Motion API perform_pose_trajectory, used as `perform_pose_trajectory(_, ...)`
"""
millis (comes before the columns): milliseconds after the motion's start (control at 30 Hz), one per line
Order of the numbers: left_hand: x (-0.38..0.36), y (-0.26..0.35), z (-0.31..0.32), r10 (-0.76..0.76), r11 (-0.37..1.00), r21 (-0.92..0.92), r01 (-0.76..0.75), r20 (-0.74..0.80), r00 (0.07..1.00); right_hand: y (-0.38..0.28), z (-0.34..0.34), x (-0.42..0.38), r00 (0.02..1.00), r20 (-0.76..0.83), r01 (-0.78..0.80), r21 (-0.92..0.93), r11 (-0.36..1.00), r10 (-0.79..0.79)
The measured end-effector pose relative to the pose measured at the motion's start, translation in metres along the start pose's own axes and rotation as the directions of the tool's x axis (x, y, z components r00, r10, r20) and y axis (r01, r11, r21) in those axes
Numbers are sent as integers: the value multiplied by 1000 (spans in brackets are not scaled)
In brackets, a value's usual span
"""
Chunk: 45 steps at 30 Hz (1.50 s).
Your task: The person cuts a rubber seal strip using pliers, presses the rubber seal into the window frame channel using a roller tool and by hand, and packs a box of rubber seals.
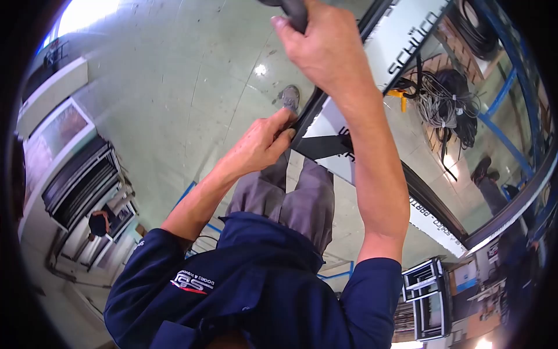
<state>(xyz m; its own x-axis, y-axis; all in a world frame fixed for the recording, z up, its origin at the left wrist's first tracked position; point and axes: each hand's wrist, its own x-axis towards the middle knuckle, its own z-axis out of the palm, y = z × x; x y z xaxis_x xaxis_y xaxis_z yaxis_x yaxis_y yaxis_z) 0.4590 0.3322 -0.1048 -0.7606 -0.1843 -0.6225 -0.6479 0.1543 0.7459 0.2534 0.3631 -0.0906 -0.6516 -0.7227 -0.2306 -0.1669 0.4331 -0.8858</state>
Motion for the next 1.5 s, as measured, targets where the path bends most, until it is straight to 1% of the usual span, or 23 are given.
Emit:
perform_pose_trajectory(33,-1,-4,0,18,1000,-17,-19,-13,1000,-2,1,0,1000,10,-30,36,999,30)
perform_pose_trajectory(100,-2,-10,3,62,997,-50,-64,-44,997,-3,4,0,997,21,-73,30,997,73)
perform_pose_trajectory(200,-7,-14,5,73,992,-95,-78,-57,996,-11,7,-1,991,21,-134,70,989,133)
perform_pose_trajectory(233,-8,-15,5,64,992,-105,-70,-61,996,-12,8,-1,988,18,-156,92,983,155)
perform_pose_trajectory(367,-9,-12,4,15,992,-123,-21,-45,999,-7,12,-1,993,21,-121,155,980,119)
perform_pose_trajectory(467,-8,-8,-1,-30,988,-149,29,-6,1000,-30,11,-3,975,9,-221,68,973,221)
perform_pose_trajectory(533,-9,-10,-1,-35,984,-172,35,2,999,-27,20,-10,994,-77,-81,36,996,83)
perform_pose_trajectory(600,-10,-15,1,-13,981,-194,10,-13,1000,-23,22,-12,995,-104,-7,23,1000,9)
perform_pose_trajectory(733,-13,-17,5,-37,970,-240,27,-40,999,-17,23,-10,996,-86,10,37,999,-7)
perform_pose_trajectory(800,-13,-19,8,-64,960,-277,49,-46,997,-14,22,-8,999,-49,-5,70,998,9)
perform_pose_trajectory(867,-14,-19,9,-69,951,-307,43,-73,995,-10,17,-3,998,39,-51,135,990,46)
perform_pose_trajectory(900,-16,-19,9,-71,946,-322,39,-89,993,-13,19,-5,999,15,-39,97,994,38)
perform_pose_trajectory(967,-22,-24,12,-111,906,-420,58,-102,989,-22,24,-9,999,-36,-14,20,1000,14)
perform_pose_trajectory(1000,-23,-26,12,-128,882,-467,65,-103,986,-17,27,-8,999,-38,-11,66,998,14)
perform_pose_trajectory(1100,-24,-25,21,-178,855,-508,102,-103,979,-9,27,-7,1000,-29,-3,181,983,8)
perform_pose_trajectory(1200,-22,-24,31,-211,798,-600,57,-188,959,-7,28,-7,1000,-12,-6,200,980,9)
perform_pose_trajectory(1300,-23,-23,28,-199,884,-461,78,-219,955,-7,28,-8,1000,-15,2,207,978,1)
perform_pose_trajectory(1400,-22,-14,18,-176,939,-327,103,-203,963,-6,27,-8,1000,-13,-8,217,976,11)
perform_pose_trajectory(1500,-19,-24,25,-187,880,-467,90,-164,969,-7,22,-7,999,34,-18,176,984,12)
